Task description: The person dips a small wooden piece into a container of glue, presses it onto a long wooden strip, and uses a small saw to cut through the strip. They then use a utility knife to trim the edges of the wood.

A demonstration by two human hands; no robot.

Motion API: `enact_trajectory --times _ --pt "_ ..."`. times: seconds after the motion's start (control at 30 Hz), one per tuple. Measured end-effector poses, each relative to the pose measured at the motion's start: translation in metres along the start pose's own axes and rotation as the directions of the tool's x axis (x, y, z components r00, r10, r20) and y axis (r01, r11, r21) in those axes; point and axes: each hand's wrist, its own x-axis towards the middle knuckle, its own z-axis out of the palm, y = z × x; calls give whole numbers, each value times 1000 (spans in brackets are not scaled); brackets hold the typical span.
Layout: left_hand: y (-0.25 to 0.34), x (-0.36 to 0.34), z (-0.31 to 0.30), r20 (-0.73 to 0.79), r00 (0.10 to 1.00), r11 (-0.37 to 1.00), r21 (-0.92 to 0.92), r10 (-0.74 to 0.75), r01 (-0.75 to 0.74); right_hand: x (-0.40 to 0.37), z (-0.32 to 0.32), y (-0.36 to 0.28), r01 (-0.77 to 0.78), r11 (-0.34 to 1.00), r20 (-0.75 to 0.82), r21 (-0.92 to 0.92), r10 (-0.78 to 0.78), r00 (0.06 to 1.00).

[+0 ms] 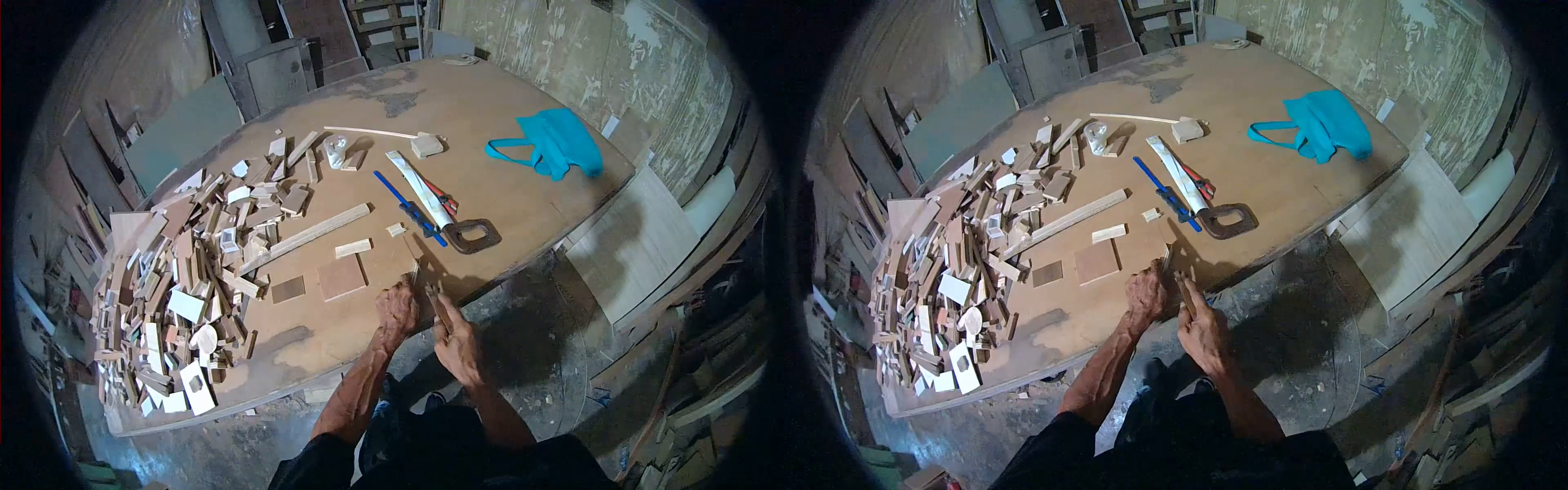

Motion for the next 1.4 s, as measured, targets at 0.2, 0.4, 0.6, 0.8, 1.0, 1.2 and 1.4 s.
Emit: enact_trajectory --times 0.2,0.4,0.6,0.8,1.0,1.2,1.4 --pt "-7 -7 11 -44 999 999 -12 31 -32 -36 -3 17 102 994 -114 34 -97 989" --pt "-11 0 12 -49 998 998 -35 41 -43 -5 9 13 122 991 -84 -49 -126 988" --pt "-9 1 14 -2 1000 1000 -25 12 -12 -25 -8 -3 30 997 -35 64 -28 999" --pt "-1 2 2 108 992 998 22 -62 60 -19 11 24 259 966 -193 11 -252 948" --pt "-2 3 4 58 998 999 -12 -29 30 -8 14 20 261 965 -176 27 -253 951" --pt "-5 4 6 13 1000 1000 -13 -1 1 -30 -3 10 237 971 -145 26 -231 962" --pt "-4 1 7 32 999 1000 -2 -26 26 -6 3 4 62 998 -24 -20 -63 998"
